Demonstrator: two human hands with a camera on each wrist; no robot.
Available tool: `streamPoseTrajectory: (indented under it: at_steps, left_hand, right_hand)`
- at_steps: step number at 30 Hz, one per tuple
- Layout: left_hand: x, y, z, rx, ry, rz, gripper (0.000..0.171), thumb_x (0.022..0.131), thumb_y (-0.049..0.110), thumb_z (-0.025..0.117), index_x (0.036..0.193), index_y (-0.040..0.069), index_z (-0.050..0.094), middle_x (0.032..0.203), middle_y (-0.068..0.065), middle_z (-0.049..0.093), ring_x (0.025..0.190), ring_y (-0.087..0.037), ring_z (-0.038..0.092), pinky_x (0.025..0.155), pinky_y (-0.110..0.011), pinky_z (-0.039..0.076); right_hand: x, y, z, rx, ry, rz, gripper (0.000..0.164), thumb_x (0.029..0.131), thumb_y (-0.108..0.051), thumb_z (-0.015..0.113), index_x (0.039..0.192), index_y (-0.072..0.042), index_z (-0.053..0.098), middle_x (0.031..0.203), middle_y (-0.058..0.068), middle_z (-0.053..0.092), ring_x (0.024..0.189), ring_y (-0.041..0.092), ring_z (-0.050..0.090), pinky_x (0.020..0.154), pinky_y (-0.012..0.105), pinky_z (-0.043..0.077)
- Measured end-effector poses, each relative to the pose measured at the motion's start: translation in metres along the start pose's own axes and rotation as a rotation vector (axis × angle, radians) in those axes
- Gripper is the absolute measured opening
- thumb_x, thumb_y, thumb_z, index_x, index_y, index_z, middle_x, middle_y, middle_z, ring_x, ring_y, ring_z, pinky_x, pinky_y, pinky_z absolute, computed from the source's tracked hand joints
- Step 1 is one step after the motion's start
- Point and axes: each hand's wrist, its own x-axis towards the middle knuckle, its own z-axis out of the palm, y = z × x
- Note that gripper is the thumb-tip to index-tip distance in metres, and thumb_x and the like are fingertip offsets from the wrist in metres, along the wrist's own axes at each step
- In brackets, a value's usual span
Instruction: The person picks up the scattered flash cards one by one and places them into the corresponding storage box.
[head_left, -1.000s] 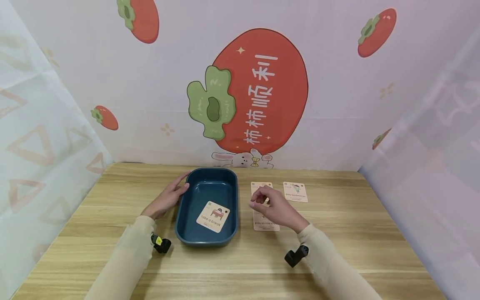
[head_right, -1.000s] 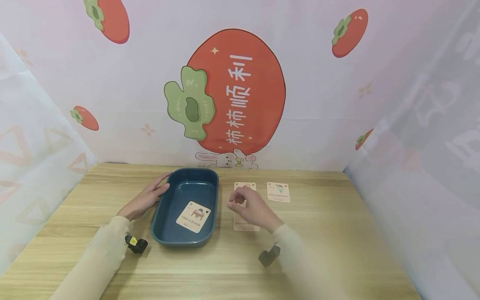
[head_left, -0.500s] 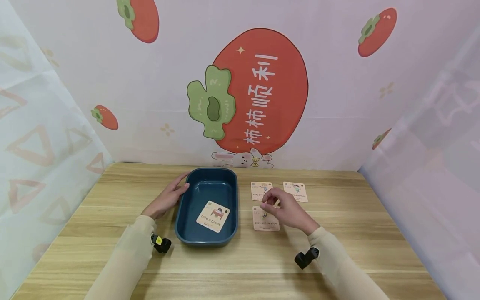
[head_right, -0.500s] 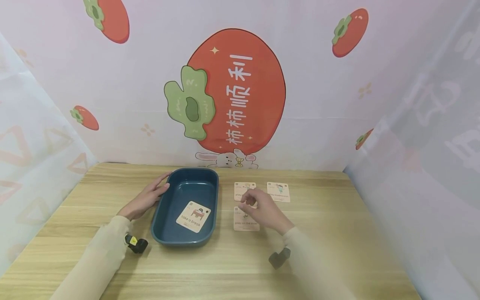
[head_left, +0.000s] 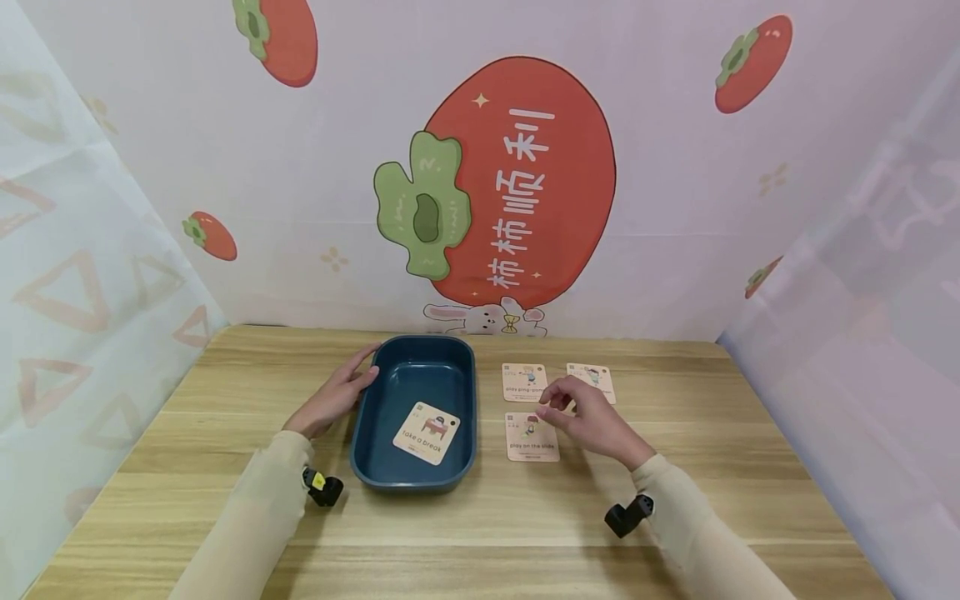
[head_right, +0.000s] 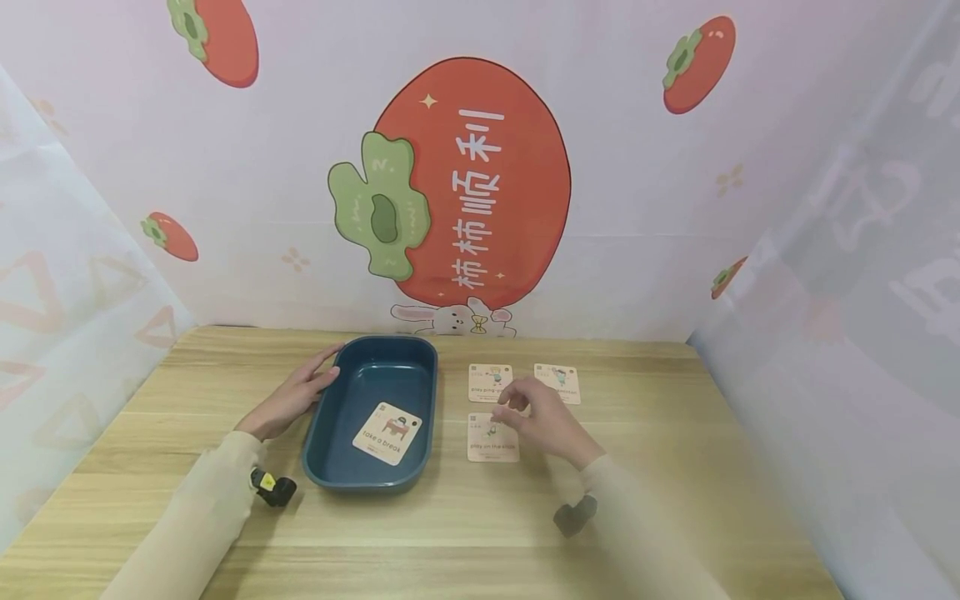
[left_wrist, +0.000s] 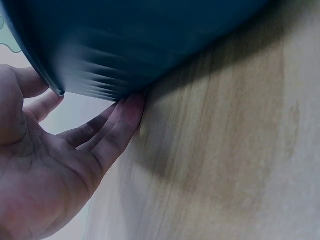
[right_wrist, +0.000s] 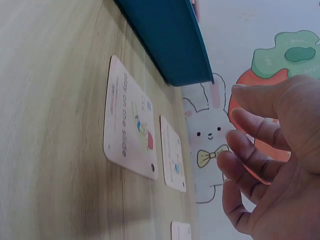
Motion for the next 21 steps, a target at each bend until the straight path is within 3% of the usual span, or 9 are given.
streamPoseTrajectory:
  at_steps: [10, 21]
  left_hand:
    - [0.000, 0.001, 0.000, 0.008, 0.001, -0.003, 0.061, 0.112, 0.034, 0.040, 0.165, 0.020, 0.014, 0.155, -0.033, 0.035, 0.133, -0.050, 0.047, 0.104, -0.060, 0.044]
    - [0.000, 0.001, 0.001, 0.010, 0.001, 0.004, 0.061, 0.112, 0.033, 0.039, 0.164, 0.017, 0.013, 0.153, -0.033, 0.037, 0.131, -0.048, 0.050, 0.103, -0.058, 0.046]
  right_hand:
    - [-0.005, 0.011, -0.007, -0.019, 0.010, 0.041, 0.010, 0.095, -0.016, 0.073, 0.101, -0.010, 0.068, 0.092, 0.001, 0.059, 0.086, 0.019, 0.054, 0.072, 0.035, 0.045]
    - [-0.007, 0.027, -0.004, -0.016, -0.032, 0.060, 0.026, 0.091, -0.022, 0.079, 0.107, -0.004, 0.069, 0.093, 0.003, 0.058, 0.088, 0.020, 0.055, 0.076, 0.035, 0.047]
